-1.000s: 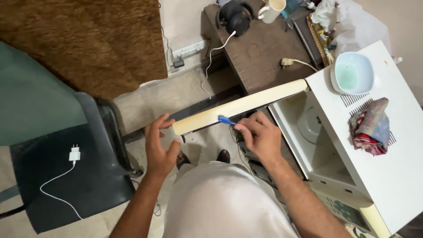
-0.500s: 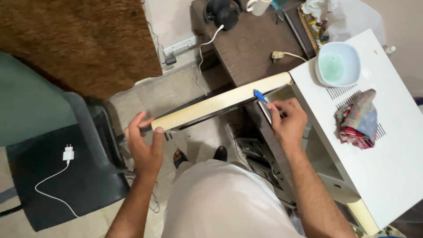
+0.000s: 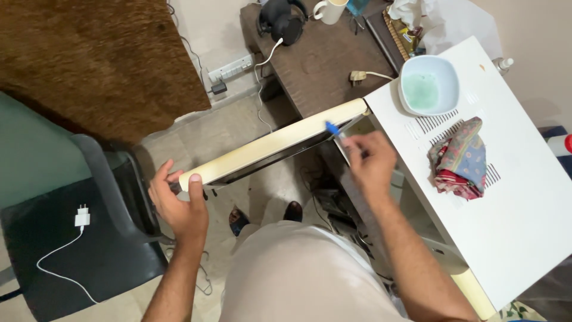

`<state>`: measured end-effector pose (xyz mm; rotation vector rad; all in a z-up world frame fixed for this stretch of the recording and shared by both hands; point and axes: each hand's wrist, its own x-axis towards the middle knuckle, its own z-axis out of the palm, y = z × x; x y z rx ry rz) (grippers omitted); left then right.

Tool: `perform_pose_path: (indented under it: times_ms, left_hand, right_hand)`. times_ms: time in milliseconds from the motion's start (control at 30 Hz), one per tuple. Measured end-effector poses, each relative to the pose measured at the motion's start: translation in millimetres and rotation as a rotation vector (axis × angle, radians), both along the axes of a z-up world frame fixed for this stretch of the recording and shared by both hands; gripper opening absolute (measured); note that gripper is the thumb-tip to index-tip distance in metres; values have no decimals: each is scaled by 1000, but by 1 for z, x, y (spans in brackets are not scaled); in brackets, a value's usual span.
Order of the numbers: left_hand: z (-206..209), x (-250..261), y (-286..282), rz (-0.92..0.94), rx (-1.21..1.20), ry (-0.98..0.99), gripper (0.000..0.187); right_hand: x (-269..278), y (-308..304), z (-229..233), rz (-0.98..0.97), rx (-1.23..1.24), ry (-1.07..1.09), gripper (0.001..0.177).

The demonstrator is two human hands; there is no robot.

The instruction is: Cleaning the exterior and crevices of a microwave oven using a cloth, a toothbrush, and a cleaning solution.

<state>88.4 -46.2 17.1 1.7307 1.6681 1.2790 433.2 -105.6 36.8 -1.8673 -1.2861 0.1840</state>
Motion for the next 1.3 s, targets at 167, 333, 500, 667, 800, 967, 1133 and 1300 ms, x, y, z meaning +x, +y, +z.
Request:
perform_pose_path:
  times_ms: [167,333,500,667,800,967,1133,1300]
  left_hand:
    - [2,6,-4,5,18,7,52]
    - [6,7,-6,23,4,13,52]
    - [3,8,-9,32,2,35,51]
    - [7,9,-6,19,41,102,47]
    - [-1,7,6,-52,45,180,40]
    - [2,12,12,-81,29,200,39]
    - [1,11,16,-112,20,204,40]
    - [-1,9,19,-127,26,208,42]
  right_hand:
    - [14,-2,0,-137,-16,-13,14]
    - [1,-1,2,-246,47,-137,13]
    - [5,0,0,-291,23,-162,16]
    - [-5,-1,-27,-332,102,238,21]
    - [-17,0,-45,-407,198,989,26]
    - [-15,9,-55,-412,222,926,23]
    - [-21,12,-66,-393,198,856,23]
    - [-22,14,-64,-424,278,844,25]
